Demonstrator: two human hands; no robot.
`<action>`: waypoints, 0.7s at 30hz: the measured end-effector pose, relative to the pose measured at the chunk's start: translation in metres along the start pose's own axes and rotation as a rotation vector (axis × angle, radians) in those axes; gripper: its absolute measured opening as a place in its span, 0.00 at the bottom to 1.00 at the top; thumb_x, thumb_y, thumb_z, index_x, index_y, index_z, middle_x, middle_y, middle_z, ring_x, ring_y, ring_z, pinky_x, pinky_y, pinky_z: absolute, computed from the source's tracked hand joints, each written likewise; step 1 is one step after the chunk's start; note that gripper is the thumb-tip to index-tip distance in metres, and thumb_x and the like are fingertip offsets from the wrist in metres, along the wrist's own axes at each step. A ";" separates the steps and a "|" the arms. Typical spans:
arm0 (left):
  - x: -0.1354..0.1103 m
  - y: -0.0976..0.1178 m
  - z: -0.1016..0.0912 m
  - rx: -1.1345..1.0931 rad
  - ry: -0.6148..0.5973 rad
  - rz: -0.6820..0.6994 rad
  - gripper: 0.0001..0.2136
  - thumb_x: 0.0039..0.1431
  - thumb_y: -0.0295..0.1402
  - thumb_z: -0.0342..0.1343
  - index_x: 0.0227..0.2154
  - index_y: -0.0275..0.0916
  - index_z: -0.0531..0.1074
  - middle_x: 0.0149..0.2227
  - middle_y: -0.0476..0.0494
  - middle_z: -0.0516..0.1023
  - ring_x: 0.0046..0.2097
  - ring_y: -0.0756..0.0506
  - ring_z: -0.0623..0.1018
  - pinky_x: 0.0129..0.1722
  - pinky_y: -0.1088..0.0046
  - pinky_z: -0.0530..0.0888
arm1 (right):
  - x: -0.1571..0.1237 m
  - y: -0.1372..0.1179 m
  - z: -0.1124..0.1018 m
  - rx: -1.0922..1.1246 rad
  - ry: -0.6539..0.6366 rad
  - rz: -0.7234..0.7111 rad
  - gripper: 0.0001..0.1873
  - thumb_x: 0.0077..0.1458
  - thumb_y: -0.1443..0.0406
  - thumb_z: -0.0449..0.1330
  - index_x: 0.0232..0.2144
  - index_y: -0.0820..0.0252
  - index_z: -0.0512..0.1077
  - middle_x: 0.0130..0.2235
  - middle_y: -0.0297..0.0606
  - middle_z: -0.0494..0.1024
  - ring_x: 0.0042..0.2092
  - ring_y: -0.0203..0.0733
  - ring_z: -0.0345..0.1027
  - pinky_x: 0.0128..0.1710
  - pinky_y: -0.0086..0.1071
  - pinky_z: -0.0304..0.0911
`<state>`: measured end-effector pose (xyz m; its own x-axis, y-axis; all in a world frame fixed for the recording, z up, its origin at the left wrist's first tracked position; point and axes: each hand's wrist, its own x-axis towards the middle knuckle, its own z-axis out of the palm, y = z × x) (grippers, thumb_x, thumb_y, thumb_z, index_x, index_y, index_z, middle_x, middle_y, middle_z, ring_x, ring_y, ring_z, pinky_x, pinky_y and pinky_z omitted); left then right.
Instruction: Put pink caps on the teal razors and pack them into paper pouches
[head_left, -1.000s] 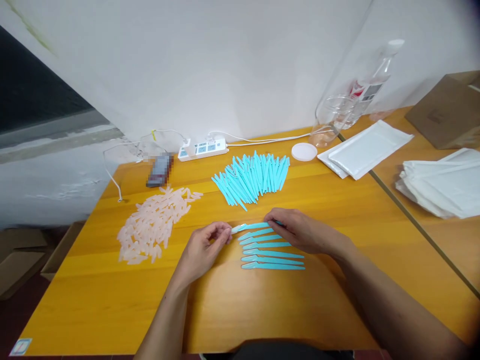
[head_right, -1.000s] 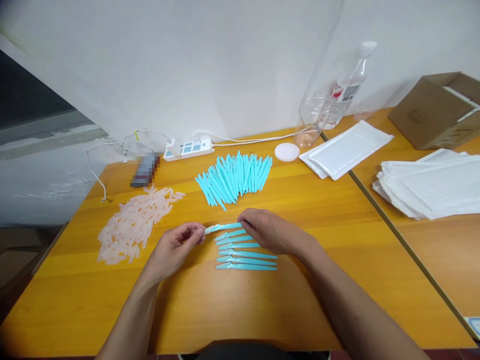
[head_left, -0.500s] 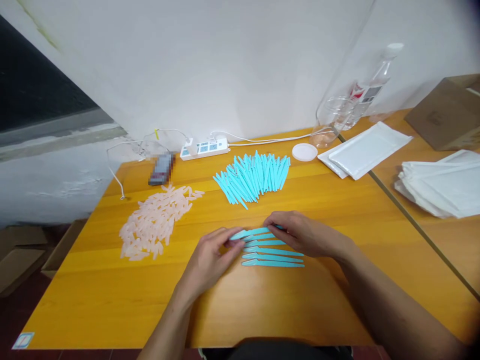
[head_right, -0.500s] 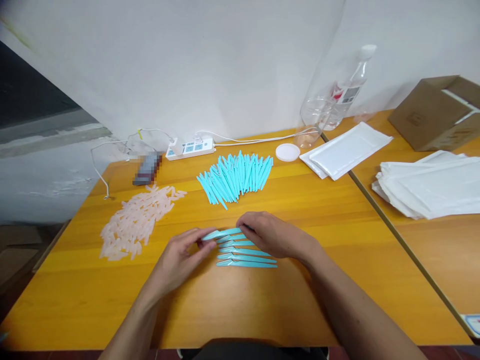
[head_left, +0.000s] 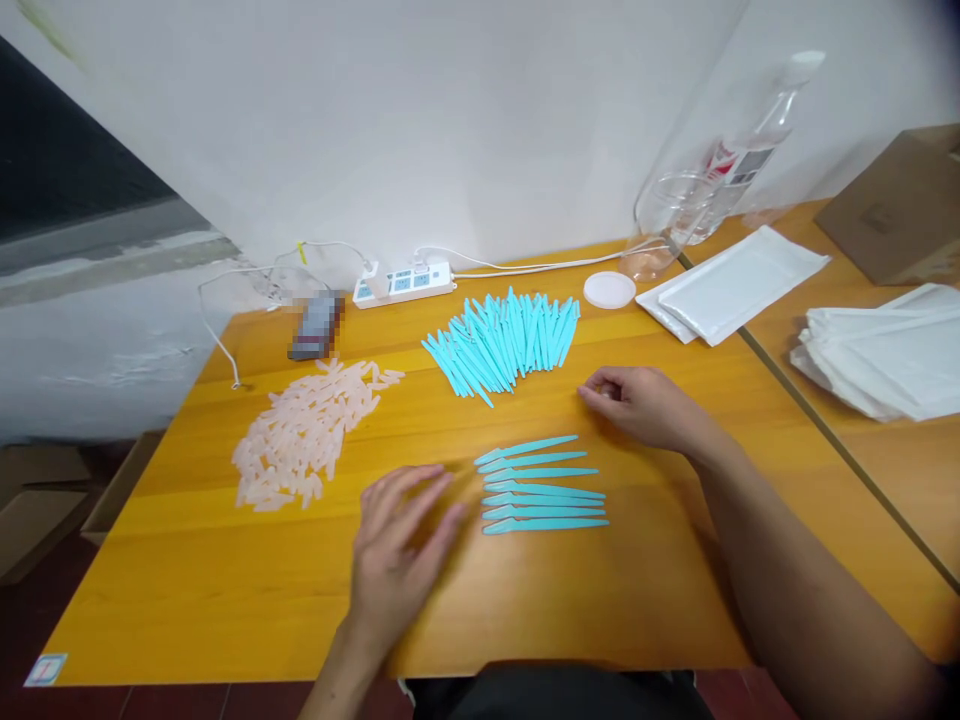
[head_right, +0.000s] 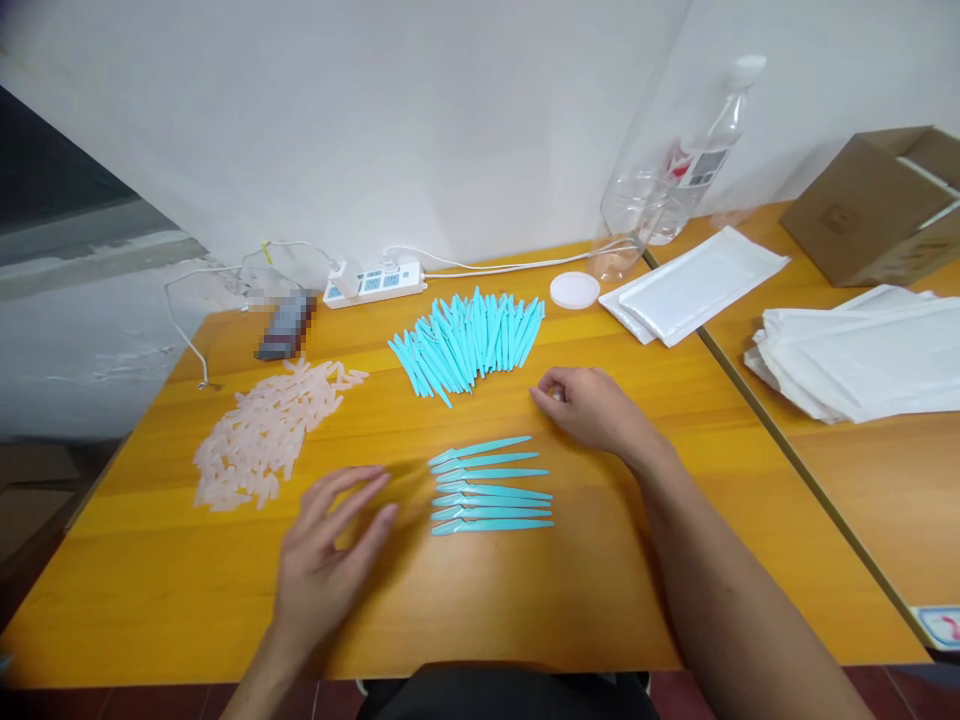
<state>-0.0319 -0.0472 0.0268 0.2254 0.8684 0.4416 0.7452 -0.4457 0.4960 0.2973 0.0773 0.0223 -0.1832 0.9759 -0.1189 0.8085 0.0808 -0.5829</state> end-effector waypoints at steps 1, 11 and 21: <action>0.002 -0.007 -0.009 0.007 0.060 -0.038 0.16 0.61 0.27 0.62 0.51 0.45 0.75 0.48 0.41 0.78 0.51 0.42 0.76 0.52 0.60 0.72 | 0.003 0.002 0.002 0.000 0.035 0.042 0.16 0.60 0.53 0.56 0.31 0.58 0.75 0.28 0.35 0.77 0.28 0.38 0.67 0.29 0.31 0.55; -0.005 -0.081 -0.054 0.172 0.163 -0.320 0.09 0.63 0.38 0.60 0.39 0.40 0.80 0.39 0.44 0.80 0.39 0.46 0.78 0.38 0.70 0.74 | 0.078 0.002 0.017 -0.055 0.282 0.358 0.19 0.56 0.53 0.60 0.39 0.63 0.76 0.27 0.43 0.79 0.36 0.48 0.75 0.41 0.36 0.65; -0.002 -0.090 -0.053 0.140 0.065 -0.396 0.11 0.63 0.42 0.57 0.38 0.41 0.80 0.40 0.45 0.81 0.38 0.46 0.78 0.38 0.71 0.75 | 0.110 0.004 0.009 0.058 0.196 0.437 0.14 0.52 0.59 0.60 0.19 0.59 0.74 0.16 0.42 0.74 0.27 0.47 0.73 0.33 0.36 0.68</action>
<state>-0.1329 -0.0199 0.0207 -0.1315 0.9492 0.2858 0.8454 -0.0432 0.5324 0.2748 0.1832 -0.0006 0.2797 0.9363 -0.2124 0.7527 -0.3512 -0.5569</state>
